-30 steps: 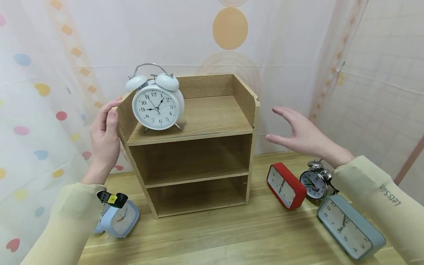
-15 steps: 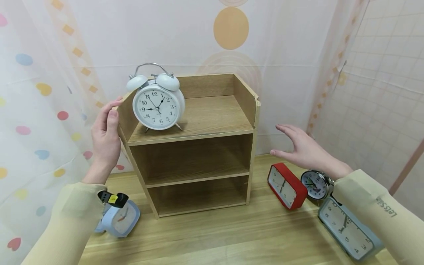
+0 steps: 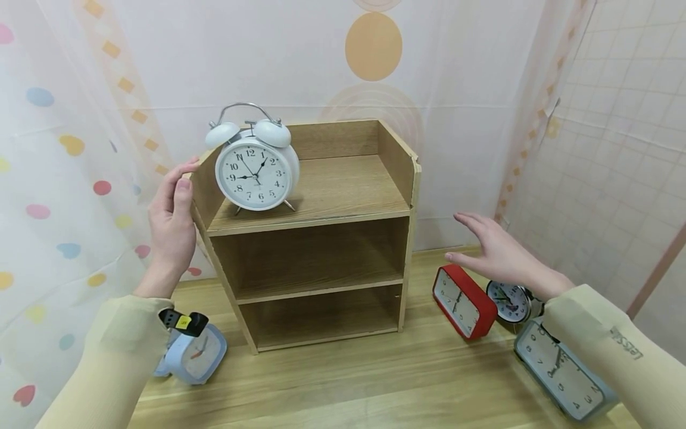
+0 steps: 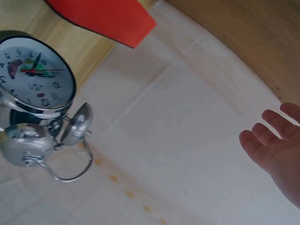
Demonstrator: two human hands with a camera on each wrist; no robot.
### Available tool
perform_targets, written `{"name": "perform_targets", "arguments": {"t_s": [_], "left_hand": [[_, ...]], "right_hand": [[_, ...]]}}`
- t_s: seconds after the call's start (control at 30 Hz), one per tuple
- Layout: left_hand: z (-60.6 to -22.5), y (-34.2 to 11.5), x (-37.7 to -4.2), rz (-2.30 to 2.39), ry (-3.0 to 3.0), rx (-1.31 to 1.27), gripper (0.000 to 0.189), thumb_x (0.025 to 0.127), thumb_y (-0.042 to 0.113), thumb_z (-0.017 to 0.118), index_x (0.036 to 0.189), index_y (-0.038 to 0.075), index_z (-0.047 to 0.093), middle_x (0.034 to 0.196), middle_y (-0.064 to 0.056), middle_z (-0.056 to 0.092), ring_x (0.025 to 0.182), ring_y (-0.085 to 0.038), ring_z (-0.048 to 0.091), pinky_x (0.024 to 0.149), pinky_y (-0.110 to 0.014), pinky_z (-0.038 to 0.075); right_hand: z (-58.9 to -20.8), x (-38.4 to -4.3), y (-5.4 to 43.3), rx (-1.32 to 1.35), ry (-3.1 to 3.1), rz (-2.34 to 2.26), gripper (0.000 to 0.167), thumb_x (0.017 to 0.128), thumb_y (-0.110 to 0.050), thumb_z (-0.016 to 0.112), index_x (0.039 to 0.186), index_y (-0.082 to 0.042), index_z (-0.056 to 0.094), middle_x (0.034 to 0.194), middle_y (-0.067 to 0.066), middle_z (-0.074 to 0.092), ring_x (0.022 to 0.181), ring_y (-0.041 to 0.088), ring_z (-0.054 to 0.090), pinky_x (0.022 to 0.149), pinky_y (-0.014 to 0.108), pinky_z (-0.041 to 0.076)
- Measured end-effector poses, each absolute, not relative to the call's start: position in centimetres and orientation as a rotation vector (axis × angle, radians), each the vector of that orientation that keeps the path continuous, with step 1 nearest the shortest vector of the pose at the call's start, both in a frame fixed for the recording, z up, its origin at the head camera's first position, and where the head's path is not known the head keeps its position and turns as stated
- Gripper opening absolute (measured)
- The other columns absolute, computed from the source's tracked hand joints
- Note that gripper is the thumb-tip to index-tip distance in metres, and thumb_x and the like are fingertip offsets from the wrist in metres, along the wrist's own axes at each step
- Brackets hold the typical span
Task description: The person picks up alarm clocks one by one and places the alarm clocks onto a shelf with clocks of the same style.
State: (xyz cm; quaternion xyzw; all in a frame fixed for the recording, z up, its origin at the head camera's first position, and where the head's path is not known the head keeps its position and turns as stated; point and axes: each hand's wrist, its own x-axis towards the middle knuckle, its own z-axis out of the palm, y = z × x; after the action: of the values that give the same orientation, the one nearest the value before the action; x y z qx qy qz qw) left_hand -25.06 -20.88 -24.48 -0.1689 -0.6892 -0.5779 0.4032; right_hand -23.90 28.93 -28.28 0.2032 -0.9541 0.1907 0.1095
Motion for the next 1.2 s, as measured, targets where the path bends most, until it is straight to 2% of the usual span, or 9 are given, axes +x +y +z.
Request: {"name": "perform_targets", "arguments": {"t_s": [0.23,0.4,0.63,0.9,1.2], "left_hand": [[-24.5,-20.9,-25.0,-1.465,-1.742,-0.429,0.035,0.109,0.022,0.049,0.136,0.006,0.065,0.157,-0.009,0.059,0.151,-0.016,0.049,0.115,-0.019,0.039],[-24.5,-21.0,-25.0,-1.46,-1.744,-0.429,0.035,0.109,0.022,0.049,0.136,0.006,0.065,0.157,-0.009,0.059,0.152,-0.017,0.049,0.118,-0.02,0.039],[-24.5,-21.1,-25.0,-1.449,-1.763,-0.426,0.037,0.11,0.022,0.049,0.138,0.003,0.062,0.157,-0.009,0.058,0.153,-0.017,0.048,0.121,-0.022,0.039],[-24.5,-21.1,-25.1,-1.444,-1.759,-0.42,0.038,0.109,0.023,0.049,0.138,0.003,0.062,0.157,-0.009,0.058,0.153,-0.017,0.048,0.119,-0.021,0.039],[-24.5,-21.0,-25.1,-1.445,-1.763,-0.426,0.037,0.11,0.022,0.049,0.138,0.002,0.062,0.157,-0.009,0.058,0.153,-0.017,0.048,0.122,-0.023,0.038]], "right_hand": [[-29.2,-23.8,30.1,0.583,-2.797,0.545,0.086,0.093,-0.034,0.079,0.158,0.005,0.039,0.161,0.033,0.04,0.147,0.056,0.036,0.115,0.076,0.032],[-29.7,-23.8,31.1,0.523,-2.841,0.55,0.088,0.094,-0.037,0.078,0.16,0.004,0.035,0.163,0.036,0.035,0.149,0.06,0.031,0.114,0.079,0.03],[-30.5,-23.6,33.2,0.455,-2.871,0.538,0.092,0.095,-0.04,0.076,0.162,0.003,0.03,0.163,0.037,0.034,0.146,0.061,0.032,0.111,0.081,0.03],[-31.2,-23.8,35.5,0.4,-2.89,0.488,0.096,0.096,-0.042,0.075,0.161,0.009,0.027,0.16,0.04,0.035,0.141,0.06,0.037,0.109,0.08,0.032],[-32.1,-23.8,37.5,0.323,-2.938,0.469,0.096,0.098,-0.043,0.072,0.158,0.016,0.025,0.156,0.047,0.032,0.139,0.067,0.033,0.109,0.082,0.03]]}}
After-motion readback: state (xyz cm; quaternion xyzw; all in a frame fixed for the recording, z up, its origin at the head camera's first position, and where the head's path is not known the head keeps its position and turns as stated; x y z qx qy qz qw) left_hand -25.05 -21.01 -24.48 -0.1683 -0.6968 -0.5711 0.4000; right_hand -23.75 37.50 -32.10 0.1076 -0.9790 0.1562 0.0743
